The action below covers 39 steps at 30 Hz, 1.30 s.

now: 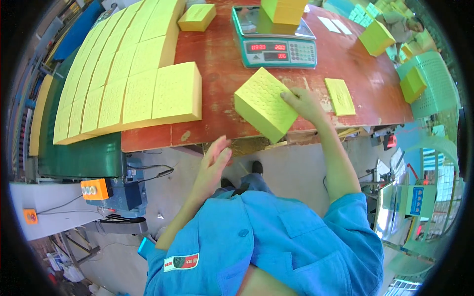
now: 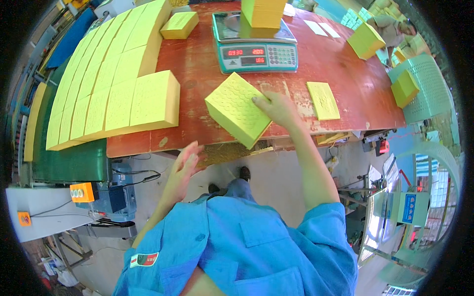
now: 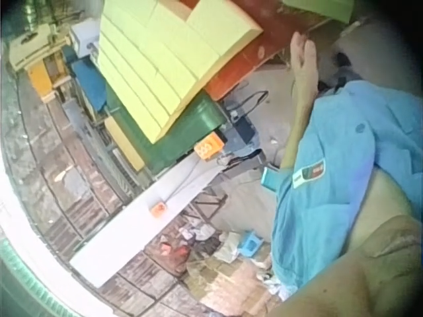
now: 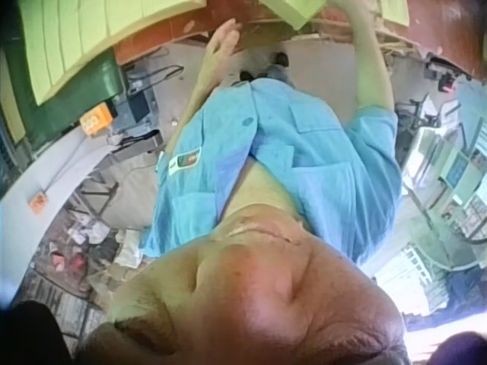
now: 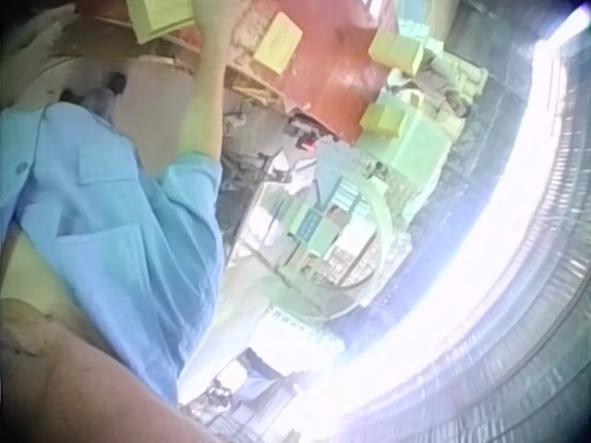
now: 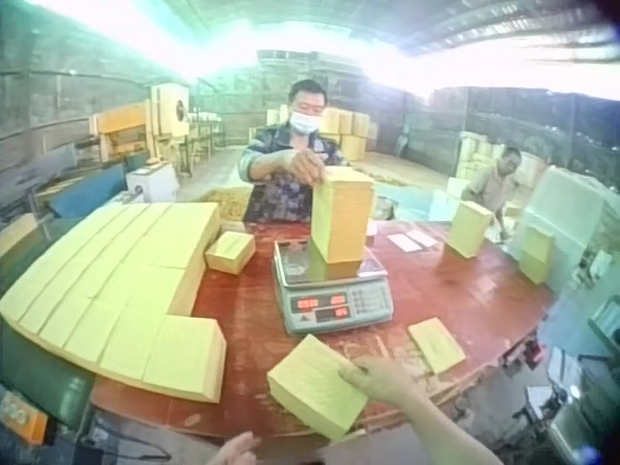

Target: Bundling stacks of yellow paper blocks using a machine, then weighing them on a digital scale and stacking them.

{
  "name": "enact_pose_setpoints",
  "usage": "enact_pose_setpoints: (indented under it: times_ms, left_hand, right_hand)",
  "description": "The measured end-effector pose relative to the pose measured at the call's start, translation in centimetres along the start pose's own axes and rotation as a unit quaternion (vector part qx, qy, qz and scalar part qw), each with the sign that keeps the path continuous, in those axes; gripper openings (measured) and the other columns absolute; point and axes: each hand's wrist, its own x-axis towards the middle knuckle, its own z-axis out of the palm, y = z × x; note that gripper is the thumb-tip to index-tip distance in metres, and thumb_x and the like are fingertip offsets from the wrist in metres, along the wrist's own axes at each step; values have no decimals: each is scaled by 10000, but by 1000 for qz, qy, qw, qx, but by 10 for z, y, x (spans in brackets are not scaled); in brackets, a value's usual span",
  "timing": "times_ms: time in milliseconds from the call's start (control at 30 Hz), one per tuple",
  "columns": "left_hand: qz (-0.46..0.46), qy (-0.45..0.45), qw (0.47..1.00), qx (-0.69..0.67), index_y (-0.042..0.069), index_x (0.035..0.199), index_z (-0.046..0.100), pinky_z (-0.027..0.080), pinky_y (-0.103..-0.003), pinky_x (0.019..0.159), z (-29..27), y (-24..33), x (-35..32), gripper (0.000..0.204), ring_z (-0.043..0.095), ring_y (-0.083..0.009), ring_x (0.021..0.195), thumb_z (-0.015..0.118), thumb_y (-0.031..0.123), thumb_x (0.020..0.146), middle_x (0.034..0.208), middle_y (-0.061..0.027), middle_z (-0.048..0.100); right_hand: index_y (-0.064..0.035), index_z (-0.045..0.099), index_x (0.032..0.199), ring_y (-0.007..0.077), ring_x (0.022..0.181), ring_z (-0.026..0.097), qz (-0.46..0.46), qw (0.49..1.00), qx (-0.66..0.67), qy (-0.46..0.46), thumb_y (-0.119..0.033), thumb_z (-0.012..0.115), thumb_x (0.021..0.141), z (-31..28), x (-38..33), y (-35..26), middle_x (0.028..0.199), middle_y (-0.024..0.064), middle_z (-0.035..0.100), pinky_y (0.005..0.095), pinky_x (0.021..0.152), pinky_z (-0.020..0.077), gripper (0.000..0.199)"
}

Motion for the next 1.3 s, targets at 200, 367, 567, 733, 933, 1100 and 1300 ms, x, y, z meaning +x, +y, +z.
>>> enact_pose_setpoints:
  times_ms: [200,367,567,733,933,1100,1300]
  left_hand:
    - [-53,27,998,-36,12,1481,327,406,-370,1041,53,26,63,699,483,-223,1282,573,428,975,1423,-146,472]
    - [7,74,997,18,2,1392,423,448,-340,1012,90,26,101,534,547,-178,1202,638,219,955,1311,-100,564]
    - [-47,123,989,-66,9,1418,403,446,-359,1041,72,11,97,491,541,-215,1248,569,118,969,1364,-98,544]
    - [-54,144,986,-57,11,1422,402,438,-366,1054,91,11,90,492,532,-212,1261,563,118,969,1381,-93,533]
    - [-66,202,977,20,-4,1328,483,546,-366,925,138,15,92,431,638,-230,1120,596,209,971,1264,-135,612]
    - [-93,159,979,80,2,1378,468,460,-341,1001,175,8,126,541,561,-185,1184,668,237,933,1298,-101,581]
    - [261,314,671,619,-73,1445,365,250,-481,1171,87,89,136,774,317,-396,1425,684,347,878,1514,-257,362]
  right_hand:
    - [23,672,1053,261,924,663,-70,969,230,58,-327,548,992,20,-36,25,974,155,705,368,828,502,376]
    - [23,673,1078,147,932,634,92,870,481,-51,-282,551,996,60,-73,99,978,87,688,292,806,509,338]
    - [8,605,1251,200,1091,620,158,702,652,-239,-208,554,978,100,-82,126,1182,107,657,338,904,500,352]
    - [13,547,1316,230,1170,594,151,543,749,-349,-165,559,965,86,-73,132,1249,113,626,367,968,467,394]
    - [-16,558,1321,212,1197,567,108,594,714,-356,-197,579,952,67,-72,149,1267,91,619,366,985,451,411]
    - [-22,510,1369,218,1220,539,124,527,788,-294,-263,559,960,51,-88,184,1311,94,598,402,1023,427,477]
    - [-34,546,1304,297,1161,570,172,506,818,-211,-395,525,968,47,-101,200,1272,142,610,453,1023,421,494]
